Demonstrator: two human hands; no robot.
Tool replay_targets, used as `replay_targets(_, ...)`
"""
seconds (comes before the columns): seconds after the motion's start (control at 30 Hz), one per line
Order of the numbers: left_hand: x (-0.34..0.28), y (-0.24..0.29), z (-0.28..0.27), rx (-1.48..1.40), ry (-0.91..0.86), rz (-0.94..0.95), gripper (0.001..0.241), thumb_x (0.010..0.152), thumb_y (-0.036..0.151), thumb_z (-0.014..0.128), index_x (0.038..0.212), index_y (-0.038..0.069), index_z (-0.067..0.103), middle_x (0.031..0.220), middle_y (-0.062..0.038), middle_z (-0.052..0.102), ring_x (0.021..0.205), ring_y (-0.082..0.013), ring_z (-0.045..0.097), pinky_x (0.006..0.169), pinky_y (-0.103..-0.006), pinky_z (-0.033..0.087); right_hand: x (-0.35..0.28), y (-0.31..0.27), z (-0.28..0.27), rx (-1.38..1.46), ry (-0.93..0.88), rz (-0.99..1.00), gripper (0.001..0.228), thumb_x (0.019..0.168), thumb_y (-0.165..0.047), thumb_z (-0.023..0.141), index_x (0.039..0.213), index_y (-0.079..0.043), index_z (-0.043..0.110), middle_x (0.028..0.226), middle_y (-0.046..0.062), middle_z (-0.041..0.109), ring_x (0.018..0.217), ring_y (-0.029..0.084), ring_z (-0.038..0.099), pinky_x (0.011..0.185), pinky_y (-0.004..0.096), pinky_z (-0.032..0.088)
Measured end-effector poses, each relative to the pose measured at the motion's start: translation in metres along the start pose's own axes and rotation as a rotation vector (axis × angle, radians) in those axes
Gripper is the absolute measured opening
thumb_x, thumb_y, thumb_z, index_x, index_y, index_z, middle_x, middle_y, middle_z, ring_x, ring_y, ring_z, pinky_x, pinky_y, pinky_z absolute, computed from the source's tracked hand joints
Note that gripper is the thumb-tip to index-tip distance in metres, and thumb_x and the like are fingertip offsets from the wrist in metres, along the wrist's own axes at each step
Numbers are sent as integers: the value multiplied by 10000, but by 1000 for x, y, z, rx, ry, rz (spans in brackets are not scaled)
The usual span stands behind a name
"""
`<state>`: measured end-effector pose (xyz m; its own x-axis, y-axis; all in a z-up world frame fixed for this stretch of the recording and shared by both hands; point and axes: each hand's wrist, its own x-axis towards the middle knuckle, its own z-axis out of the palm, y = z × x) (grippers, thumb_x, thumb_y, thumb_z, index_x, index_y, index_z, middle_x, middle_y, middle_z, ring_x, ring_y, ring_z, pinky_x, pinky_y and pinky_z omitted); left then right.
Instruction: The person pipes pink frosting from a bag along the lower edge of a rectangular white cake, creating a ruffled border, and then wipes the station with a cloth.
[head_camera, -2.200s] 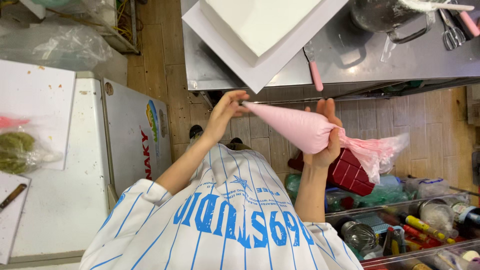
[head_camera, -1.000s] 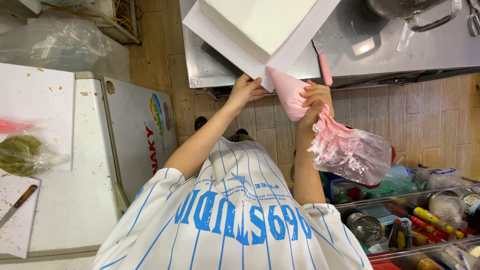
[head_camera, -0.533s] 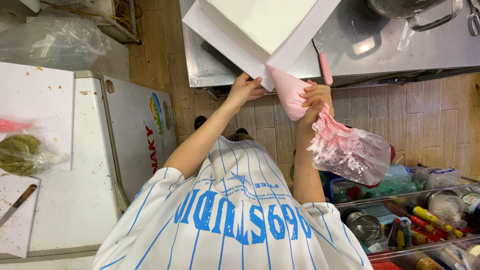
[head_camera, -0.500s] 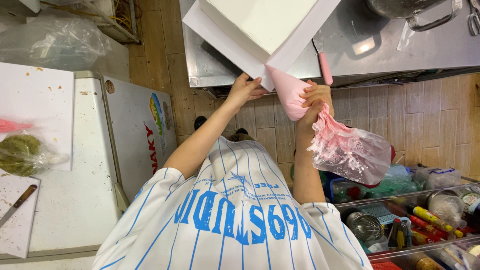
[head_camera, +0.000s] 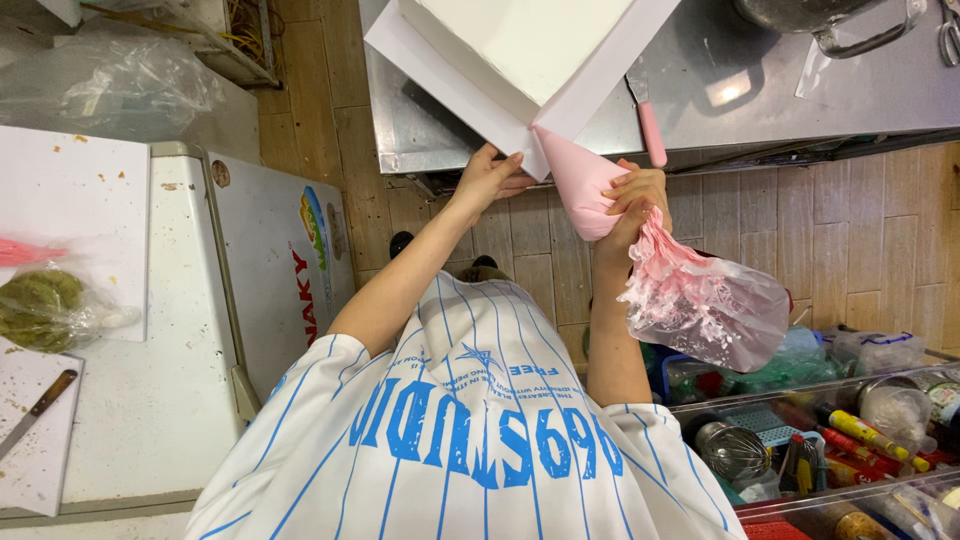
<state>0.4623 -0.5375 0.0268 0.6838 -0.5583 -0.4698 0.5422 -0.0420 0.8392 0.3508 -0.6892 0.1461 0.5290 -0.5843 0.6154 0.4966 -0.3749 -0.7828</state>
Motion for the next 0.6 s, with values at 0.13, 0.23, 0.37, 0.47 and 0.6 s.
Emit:
replay_targets(0.13,0,1,0,-1,8,-11,435,1034,300,546,1361,24,469,1196,-210,728,1047,-298,766,917,-440,642,1,-1,0,10,0,7,593,1127,-442,469,740,7,496,837,155,543,887,273,571,1013,525,540)
replay_targets(0.23,0,0,0,-5,8,-14,438,1033,304,549,1363,28,467,1193,-208,727,1042,-296,767,915,-443,644,2,-3,-1,18,2,9,595,1126,-444,470,738,7,495,833,153,538,880,271,566,1009,524,539)
replay_targets(0.37,1,0,-1,-1,7,-15,439,1033,308,549,1361,28,467,1190,-203,732,1042,-292,768,912,-443,642,2,-4,-2,24,1,13,598,1125,-446,472,736,8,494,829,150,532,871,268,561,1005,522,538)
replay_targets(0.47,0,1,0,6,8,-19,437,1034,310,549,1359,29,469,1182,-204,737,1041,-290,770,910,-442,644,1,-6,-3,27,0,15,600,1124,-447,474,735,9,494,825,148,527,864,267,556,1002,520,537)
replay_targets(0.6,-2,3,-1,14,10,-14,441,1030,313,549,1358,29,469,1169,-209,738,1031,-290,771,901,-443,646,1,-8,-5,32,4,16,603,1123,-449,475,733,10,493,820,146,520,855,264,551,997,518,536)
